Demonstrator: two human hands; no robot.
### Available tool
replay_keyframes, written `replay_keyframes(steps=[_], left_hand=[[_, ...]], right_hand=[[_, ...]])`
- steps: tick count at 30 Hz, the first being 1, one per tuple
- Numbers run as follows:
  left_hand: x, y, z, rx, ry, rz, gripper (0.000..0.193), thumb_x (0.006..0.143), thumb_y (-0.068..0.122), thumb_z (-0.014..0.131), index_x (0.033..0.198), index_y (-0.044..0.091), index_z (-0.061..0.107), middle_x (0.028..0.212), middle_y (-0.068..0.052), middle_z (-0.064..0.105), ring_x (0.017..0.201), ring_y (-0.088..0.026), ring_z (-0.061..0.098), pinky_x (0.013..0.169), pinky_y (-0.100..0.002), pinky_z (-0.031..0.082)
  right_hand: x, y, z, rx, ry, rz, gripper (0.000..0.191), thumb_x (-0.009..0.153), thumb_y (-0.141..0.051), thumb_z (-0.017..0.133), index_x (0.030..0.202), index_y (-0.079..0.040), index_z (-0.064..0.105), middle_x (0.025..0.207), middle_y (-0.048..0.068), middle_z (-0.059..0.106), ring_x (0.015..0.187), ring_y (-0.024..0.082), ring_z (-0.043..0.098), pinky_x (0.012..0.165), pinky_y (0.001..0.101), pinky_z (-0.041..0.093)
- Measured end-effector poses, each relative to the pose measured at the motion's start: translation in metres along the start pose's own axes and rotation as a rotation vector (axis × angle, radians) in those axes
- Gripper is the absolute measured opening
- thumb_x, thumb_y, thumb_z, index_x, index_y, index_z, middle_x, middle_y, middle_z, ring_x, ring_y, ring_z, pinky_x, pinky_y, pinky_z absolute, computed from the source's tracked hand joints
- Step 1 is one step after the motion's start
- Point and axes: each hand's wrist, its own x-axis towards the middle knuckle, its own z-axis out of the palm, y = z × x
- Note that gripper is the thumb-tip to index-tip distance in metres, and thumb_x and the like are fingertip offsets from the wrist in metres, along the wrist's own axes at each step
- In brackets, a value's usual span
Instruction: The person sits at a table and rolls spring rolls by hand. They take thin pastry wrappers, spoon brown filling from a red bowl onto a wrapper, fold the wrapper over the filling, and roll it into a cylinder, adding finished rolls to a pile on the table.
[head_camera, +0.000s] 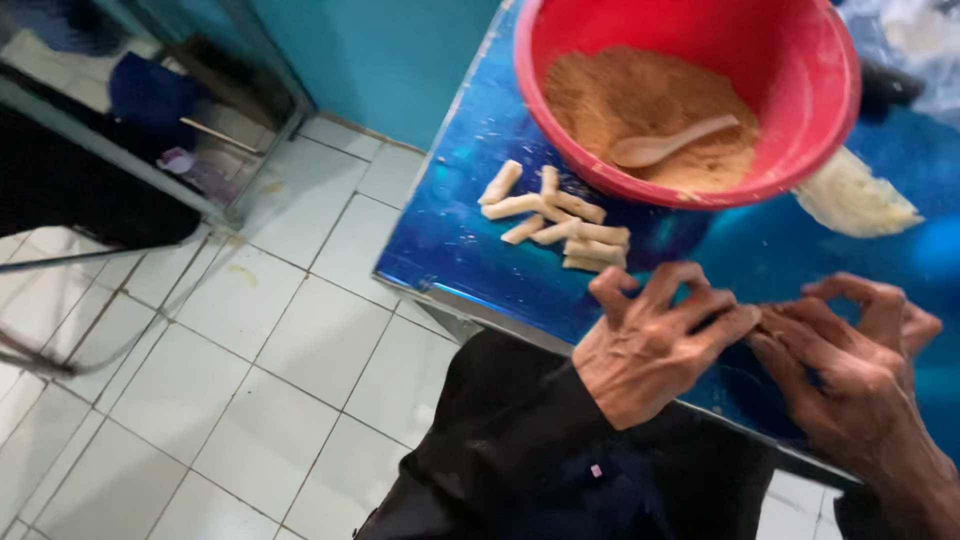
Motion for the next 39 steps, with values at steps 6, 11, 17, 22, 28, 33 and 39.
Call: replay_keyframes(steps=[6, 11, 17, 22, 28, 33, 39], left_hand=[[-0.002, 0.001, -0.016, -0.027, 0.196, -0.007, 0.028, 0.091, 0.023, 0.075, 0.118, 0.028, 0.070, 0.115, 0.012, 0.068, 0.126, -0.014, 0.056, 0.096, -0.048, 0.026], [-0.013, -0.025, -0.057, 0.046, 0.428, -0.150, 0.021, 0.098, 0.024, 0.077, 0.113, 0.037, 0.070, 0.109, 0.016, 0.067, 0.119, -0.011, 0.058, 0.097, -0.042, 0.028], [-0.002, -0.098, -0.077, 0.261, 0.339, -0.206, 0.020, 0.095, 0.019, 0.071, 0.114, 0.020, 0.073, 0.122, -0.002, 0.071, 0.126, -0.030, 0.051, 0.100, -0.048, 0.039], [0.004, -0.093, -0.068, 0.307, 0.273, -0.179, 0.027, 0.087, 0.026, 0.076, 0.112, 0.015, 0.075, 0.114, -0.002, 0.072, 0.124, -0.033, 0.049, 0.092, -0.052, 0.035], [0.016, -0.066, -0.063, 0.151, 0.308, -0.042, 0.028, 0.092, 0.011, 0.079, 0.119, 0.013, 0.072, 0.123, -0.001, 0.068, 0.130, -0.028, 0.052, 0.118, -0.046, 0.042], [0.037, -0.013, -0.025, -0.278, 0.060, 0.148, 0.042, 0.093, 0.020, 0.080, 0.130, 0.012, 0.063, 0.123, -0.004, 0.064, 0.126, -0.028, 0.054, 0.110, -0.045, 0.040], [0.088, -0.006, 0.026, -0.395, -0.141, 0.127, 0.067, 0.093, 0.015, 0.072, 0.152, 0.011, 0.040, 0.127, -0.012, 0.061, 0.124, -0.032, 0.055, 0.113, -0.048, 0.039]], right_hand=[[-0.008, 0.001, 0.002, -0.123, 0.053, 0.031, 0.035, 0.106, -0.031, 0.062, 0.139, -0.020, 0.068, 0.127, -0.001, 0.068, 0.123, 0.027, 0.050, 0.111, 0.0411, 0.029], [-0.010, 0.013, 0.011, -0.216, 0.056, 0.032, 0.024, 0.118, -0.035, 0.060, 0.137, -0.021, 0.064, 0.124, 0.002, 0.063, 0.118, 0.014, 0.055, 0.116, 0.0370, 0.031], [-0.014, 0.012, 0.018, -0.415, 0.009, 0.015, 0.026, 0.112, -0.034, 0.061, 0.134, -0.021, 0.068, 0.123, -0.003, 0.070, 0.123, 0.014, 0.053, 0.118, 0.0407, 0.029], [-0.002, 0.028, 0.006, -0.333, 0.092, 0.115, 0.022, 0.107, -0.038, 0.070, 0.126, -0.028, 0.073, 0.119, -0.008, 0.071, 0.125, 0.022, 0.047, 0.109, 0.0415, 0.027], [0.035, 0.083, -0.021, -0.559, 0.100, 0.150, 0.026, 0.091, -0.046, 0.081, 0.112, -0.030, 0.077, 0.112, -0.011, 0.073, 0.124, 0.022, 0.049, 0.101, 0.0422, 0.028], [0.051, 0.112, -0.009, -0.475, 0.103, 0.065, 0.022, 0.088, -0.044, 0.081, 0.105, -0.032, 0.077, 0.115, -0.013, 0.073, 0.119, 0.019, 0.049, 0.102, 0.0454, 0.027], [0.058, 0.122, 0.000, -0.632, 0.087, 0.054, 0.011, 0.098, -0.041, 0.077, 0.105, -0.032, 0.077, 0.109, -0.015, 0.073, 0.123, 0.015, 0.050, 0.100, 0.0417, 0.027]])
